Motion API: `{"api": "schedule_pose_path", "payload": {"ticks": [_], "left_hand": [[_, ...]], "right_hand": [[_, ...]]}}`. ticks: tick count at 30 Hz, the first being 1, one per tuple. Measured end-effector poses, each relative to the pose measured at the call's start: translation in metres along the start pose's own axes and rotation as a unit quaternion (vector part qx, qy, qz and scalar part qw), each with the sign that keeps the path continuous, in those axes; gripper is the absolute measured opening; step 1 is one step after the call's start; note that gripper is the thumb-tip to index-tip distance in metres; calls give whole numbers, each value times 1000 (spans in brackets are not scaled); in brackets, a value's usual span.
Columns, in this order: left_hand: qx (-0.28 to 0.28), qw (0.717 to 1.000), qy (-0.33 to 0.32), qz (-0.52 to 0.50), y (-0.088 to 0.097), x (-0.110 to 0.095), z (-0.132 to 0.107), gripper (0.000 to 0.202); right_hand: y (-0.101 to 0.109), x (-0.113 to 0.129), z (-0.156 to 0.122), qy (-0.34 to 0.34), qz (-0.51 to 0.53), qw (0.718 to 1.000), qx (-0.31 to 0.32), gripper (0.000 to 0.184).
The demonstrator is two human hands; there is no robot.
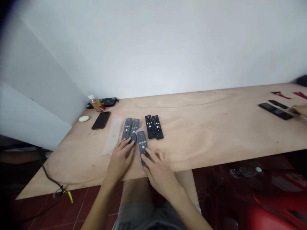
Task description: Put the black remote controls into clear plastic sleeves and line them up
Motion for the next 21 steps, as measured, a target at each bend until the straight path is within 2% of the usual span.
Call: {"api": "schedule_pose_path", "payload": {"ticks": [5,8,10,13,15,19,21], "left_hand": [[-1,1000,-5,3,-1,1,0,33],[3,1000,-1,1,0,-1,0,32],[6,1000,10,1,1,-2,0,33],[7,1000,29,-3,4,-3,1,33],[6,999,31,-8,7,-6,2,33],[0,999,19,-29,13,-13,3,31],[8,999,9,-42,15,-17,4,29]], "right_hand": [[-15,-5,59,5,-49,998,-28,52],[-9,-13,83,10,-54,997,-58,51],[-1,-22,88,-15,-60,995,-81,52],[9,-32,81,-49,-72,991,-98,45],[12,-32,69,-38,-69,992,-96,36],[22,-35,29,4,4,995,-96,11],[29,-45,6,9,61,994,-85,8]]}}
Point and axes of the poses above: each hand's wrist, its own z-axis towards the middle knuckle, its own y-axis out of the back of the hand, x = y × z, the point moved 8 cm from there along z, towards the middle knuckle, and after that the axes turned 4 degrees about z, right-handed, at the moved point
